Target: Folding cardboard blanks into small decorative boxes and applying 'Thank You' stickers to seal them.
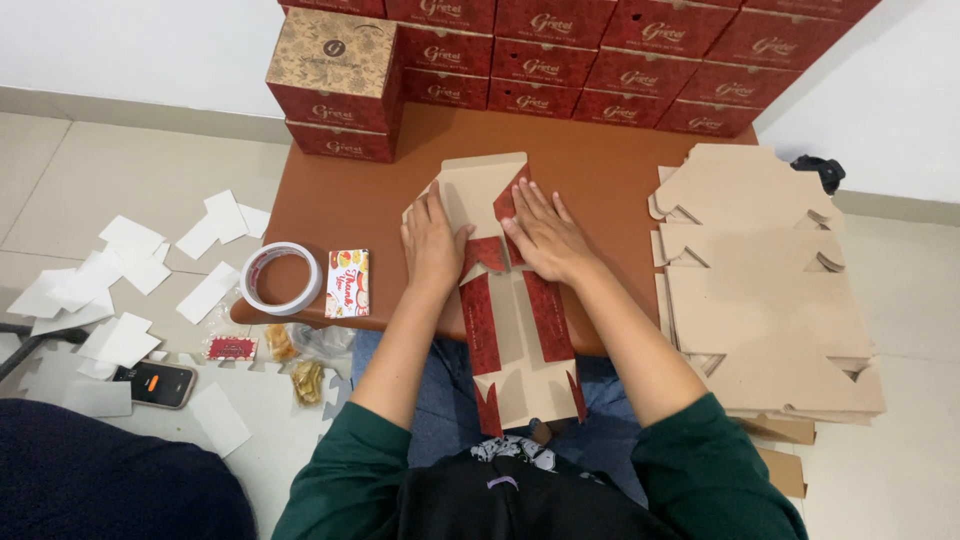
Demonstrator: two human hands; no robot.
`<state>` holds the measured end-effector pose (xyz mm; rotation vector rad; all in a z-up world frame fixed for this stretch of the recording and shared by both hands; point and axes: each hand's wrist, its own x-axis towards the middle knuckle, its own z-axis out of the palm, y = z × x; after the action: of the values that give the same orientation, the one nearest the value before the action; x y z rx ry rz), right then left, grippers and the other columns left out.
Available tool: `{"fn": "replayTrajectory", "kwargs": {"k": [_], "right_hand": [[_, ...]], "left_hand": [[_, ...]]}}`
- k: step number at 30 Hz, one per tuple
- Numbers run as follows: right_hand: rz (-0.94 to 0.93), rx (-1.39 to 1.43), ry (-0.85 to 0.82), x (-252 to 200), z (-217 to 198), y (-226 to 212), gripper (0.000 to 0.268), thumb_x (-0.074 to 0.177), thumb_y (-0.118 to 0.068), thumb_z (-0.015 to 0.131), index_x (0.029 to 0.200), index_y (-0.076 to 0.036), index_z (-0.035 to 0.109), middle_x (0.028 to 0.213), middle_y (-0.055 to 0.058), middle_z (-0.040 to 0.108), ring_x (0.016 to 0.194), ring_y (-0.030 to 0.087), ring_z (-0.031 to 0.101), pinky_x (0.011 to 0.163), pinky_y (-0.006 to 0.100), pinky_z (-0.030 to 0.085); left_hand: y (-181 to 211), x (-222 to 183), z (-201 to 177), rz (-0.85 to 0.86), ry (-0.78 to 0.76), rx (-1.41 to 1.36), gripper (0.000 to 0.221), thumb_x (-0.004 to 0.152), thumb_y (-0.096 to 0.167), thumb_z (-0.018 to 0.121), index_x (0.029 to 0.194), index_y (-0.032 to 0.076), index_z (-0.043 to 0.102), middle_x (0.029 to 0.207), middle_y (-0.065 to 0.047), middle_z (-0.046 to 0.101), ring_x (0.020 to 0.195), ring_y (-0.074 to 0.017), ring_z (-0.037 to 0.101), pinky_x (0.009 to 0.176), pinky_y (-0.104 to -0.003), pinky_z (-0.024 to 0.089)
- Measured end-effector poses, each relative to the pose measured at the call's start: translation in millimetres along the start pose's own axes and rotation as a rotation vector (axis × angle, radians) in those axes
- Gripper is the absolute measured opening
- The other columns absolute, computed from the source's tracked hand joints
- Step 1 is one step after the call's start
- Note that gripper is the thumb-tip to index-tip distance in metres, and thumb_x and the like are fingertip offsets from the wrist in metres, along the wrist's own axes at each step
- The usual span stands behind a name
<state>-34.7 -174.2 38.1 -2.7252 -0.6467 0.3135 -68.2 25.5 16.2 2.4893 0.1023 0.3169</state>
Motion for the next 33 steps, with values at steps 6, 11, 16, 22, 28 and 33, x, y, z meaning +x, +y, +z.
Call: {"fn": "replayTrajectory", "kwargs": {"k": [6, 11, 16, 22, 28, 33], "right_hand": [[0.059, -0.106, 0.105, 46.9, 10.8, 1.4, 0.079, 0.105, -0.060, 0.024, 0.162, -0.006, 0.018, 0.170, 0.014, 0.011, 0.158, 0.025, 0.007, 0.127, 0.048, -0.001], [0.035, -0.070, 0.150, 42.2, 7.6, -1.7, 0.076, 0.106, -0.057, 0.027, 0.161, -0.004, 0.021, 0.169, 0.016, 0.015, 0.157, 0.026, 0.011, 0.127, 0.048, 0.002], [0.055, -0.087, 0.143, 43.0, 10.8, 0.8, 0.078, 0.105, -0.060, 0.026, 0.162, -0.007, 0.019, 0.170, 0.012, 0.012, 0.158, 0.023, 0.007, 0.128, 0.046, 0.000], [0.067, -0.075, 0.142, 40.6, 9.1, -2.0, 0.080, 0.104, -0.062, 0.024, 0.162, -0.007, 0.019, 0.171, 0.011, 0.010, 0.158, 0.021, 0.006, 0.128, 0.045, -0.001], [0.055, -0.074, 0.139, 40.9, 9.2, 0.4, 0.082, 0.103, -0.064, 0.025, 0.162, -0.007, 0.019, 0.170, 0.012, 0.011, 0.158, 0.022, 0.006, 0.128, 0.046, 0.000], [0.037, -0.074, 0.156, 40.2, 9.2, 0.8, 0.080, 0.105, -0.062, 0.028, 0.161, -0.006, 0.021, 0.170, 0.013, 0.014, 0.157, 0.022, 0.008, 0.127, 0.047, 0.000]], "left_hand": [[-1.5, 0.1, -10.5, -0.145, 0.055, 0.200, 0.116, 0.078, 0.055, 0.083, 0.155, -0.006, 0.021, 0.154, -0.025, 0.026, 0.141, -0.0428, 0.024, 0.114, -0.051, 0.021], [-4.5, 7.2, -19.6, -0.189, 0.043, 0.143, 0.096, 0.071, 0.053, 0.087, 0.133, -0.004, 0.041, 0.139, -0.022, 0.035, 0.134, -0.0409, 0.027, 0.113, -0.053, 0.017], [-0.1, 17.6, -24.0, -0.225, 0.023, -0.006, 0.077, 0.061, 0.036, 0.096, 0.111, 0.008, 0.044, 0.117, -0.012, 0.043, 0.118, -0.0347, 0.038, 0.104, -0.045, 0.026], [-4.1, 42.6, -27.5, -0.272, -0.103, 0.092, 0.102, 0.053, 0.036, 0.101, 0.127, 0.001, 0.039, 0.124, -0.023, 0.048, 0.123, -0.0411, 0.040, 0.107, -0.048, 0.028], [11.0, 40.7, -44.1, -0.220, -0.110, 0.081, 0.075, 0.058, 0.027, 0.098, 0.119, 0.005, 0.061, 0.121, -0.016, 0.052, 0.118, -0.0347, 0.040, 0.100, -0.044, 0.027], [16.5, 3.0, -31.6, 0.005, 0.146, -0.484, 0.075, 0.085, -0.003, 0.076, 0.150, 0.001, 0.039, 0.126, -0.021, 0.046, 0.104, -0.0361, 0.070, 0.089, -0.039, 0.063]]}}
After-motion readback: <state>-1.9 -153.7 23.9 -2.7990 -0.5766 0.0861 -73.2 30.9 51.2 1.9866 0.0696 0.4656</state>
